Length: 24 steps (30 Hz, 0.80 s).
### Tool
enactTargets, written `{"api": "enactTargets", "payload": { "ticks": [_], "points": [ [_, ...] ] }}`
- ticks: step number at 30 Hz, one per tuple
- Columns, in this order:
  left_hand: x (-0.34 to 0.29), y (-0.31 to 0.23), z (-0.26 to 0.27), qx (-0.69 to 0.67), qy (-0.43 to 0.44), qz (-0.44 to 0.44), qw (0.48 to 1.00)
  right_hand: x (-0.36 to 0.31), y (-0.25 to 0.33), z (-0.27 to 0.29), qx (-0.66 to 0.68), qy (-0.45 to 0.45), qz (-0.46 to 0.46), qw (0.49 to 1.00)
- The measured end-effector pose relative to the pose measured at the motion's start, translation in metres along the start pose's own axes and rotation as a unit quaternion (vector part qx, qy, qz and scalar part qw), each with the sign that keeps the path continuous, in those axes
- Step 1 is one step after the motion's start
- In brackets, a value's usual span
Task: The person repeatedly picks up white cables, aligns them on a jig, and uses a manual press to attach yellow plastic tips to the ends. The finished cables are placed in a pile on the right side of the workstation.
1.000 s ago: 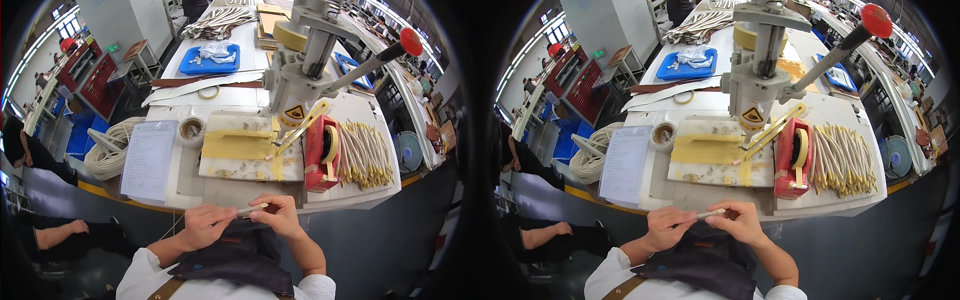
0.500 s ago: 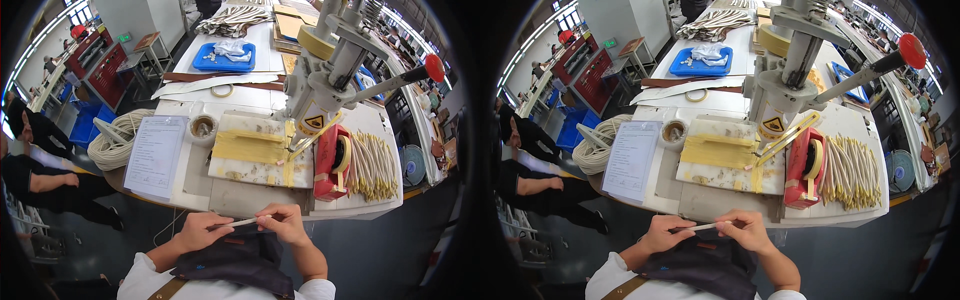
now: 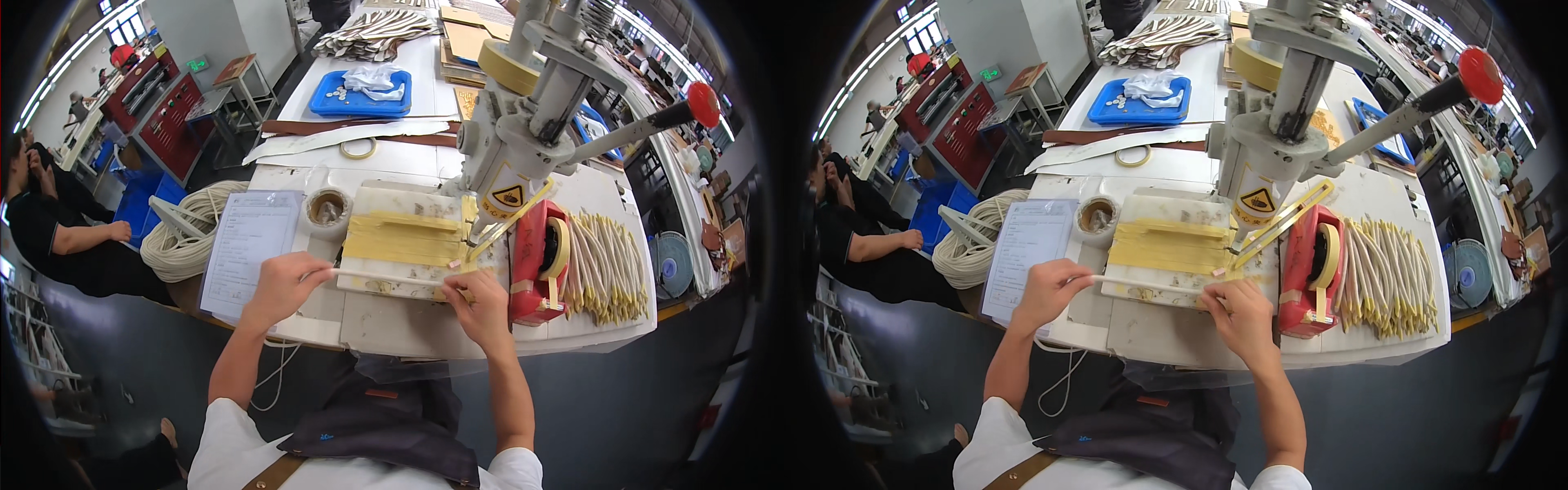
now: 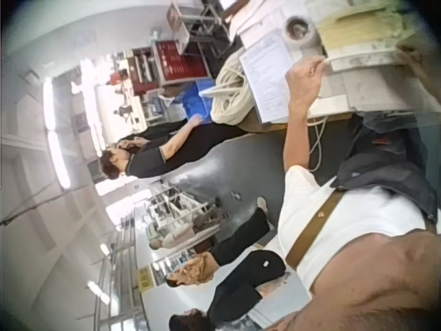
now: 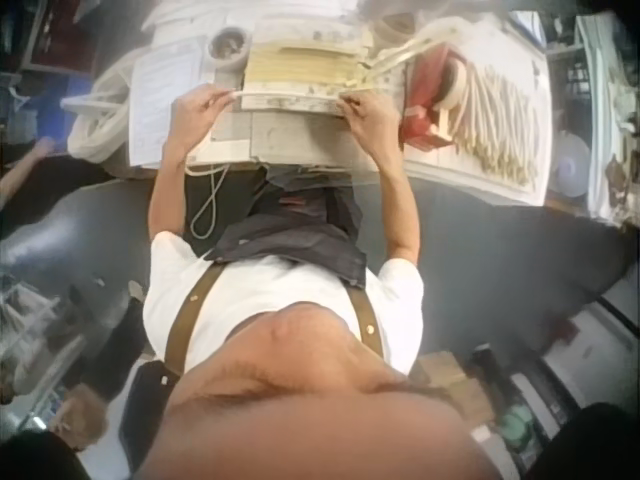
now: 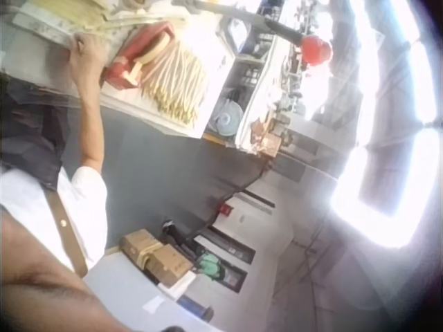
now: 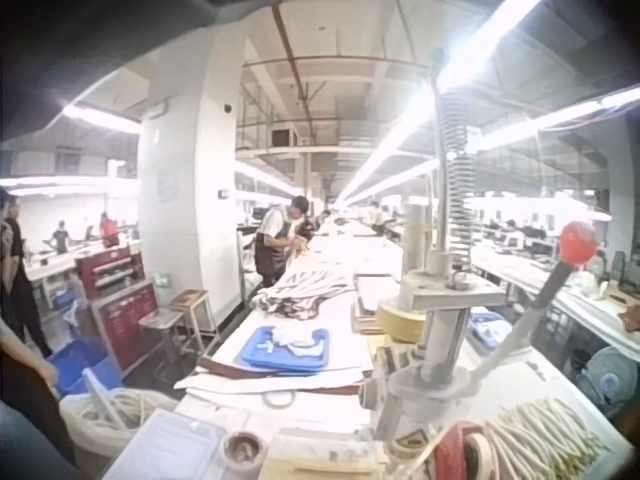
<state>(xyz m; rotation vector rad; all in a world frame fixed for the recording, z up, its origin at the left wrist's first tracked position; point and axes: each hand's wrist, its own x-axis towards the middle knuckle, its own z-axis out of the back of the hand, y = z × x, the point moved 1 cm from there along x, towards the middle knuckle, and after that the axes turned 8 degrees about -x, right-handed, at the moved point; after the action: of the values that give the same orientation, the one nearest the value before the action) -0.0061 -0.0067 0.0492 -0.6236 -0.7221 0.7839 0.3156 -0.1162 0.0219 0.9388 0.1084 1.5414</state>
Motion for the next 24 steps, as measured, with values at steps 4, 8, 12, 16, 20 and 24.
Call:
{"api": "enactTargets", "payload": {
  "ticks": [4, 8, 12, 16, 20, 24],
  "points": [
    [0.004, 0.023, -0.025, -0.004, 0.003, 0.027, 1.0, -0.003, -0.005, -0.008, -0.049, -0.04, -0.007, 0.998],
    [0.006, 0.029, -0.031, 0.006, 0.006, 0.018, 1.0, -0.009, -0.011, -0.009, -0.014, -0.03, -0.058, 0.998],
    [0.005, 0.035, -0.033, 0.003, -0.013, -0.021, 1.0, -0.008, -0.011, -0.009, -0.025, -0.043, -0.034, 0.998],
    [0.006, 0.037, -0.031, 0.014, -0.004, -0.021, 1.0, -0.007, -0.013, -0.011, -0.032, -0.056, -0.022, 0.998],
    [0.006, 0.032, -0.027, 0.021, 0.029, 0.028, 0.999, -0.006, -0.012, -0.013, -0.04, -0.059, -0.019, 0.997],
    [0.008, 0.038, -0.025, 0.005, 0.01, -0.065, 0.998, -0.005, -0.008, -0.013, -0.029, -0.044, -0.054, 0.997]
  ]
}}
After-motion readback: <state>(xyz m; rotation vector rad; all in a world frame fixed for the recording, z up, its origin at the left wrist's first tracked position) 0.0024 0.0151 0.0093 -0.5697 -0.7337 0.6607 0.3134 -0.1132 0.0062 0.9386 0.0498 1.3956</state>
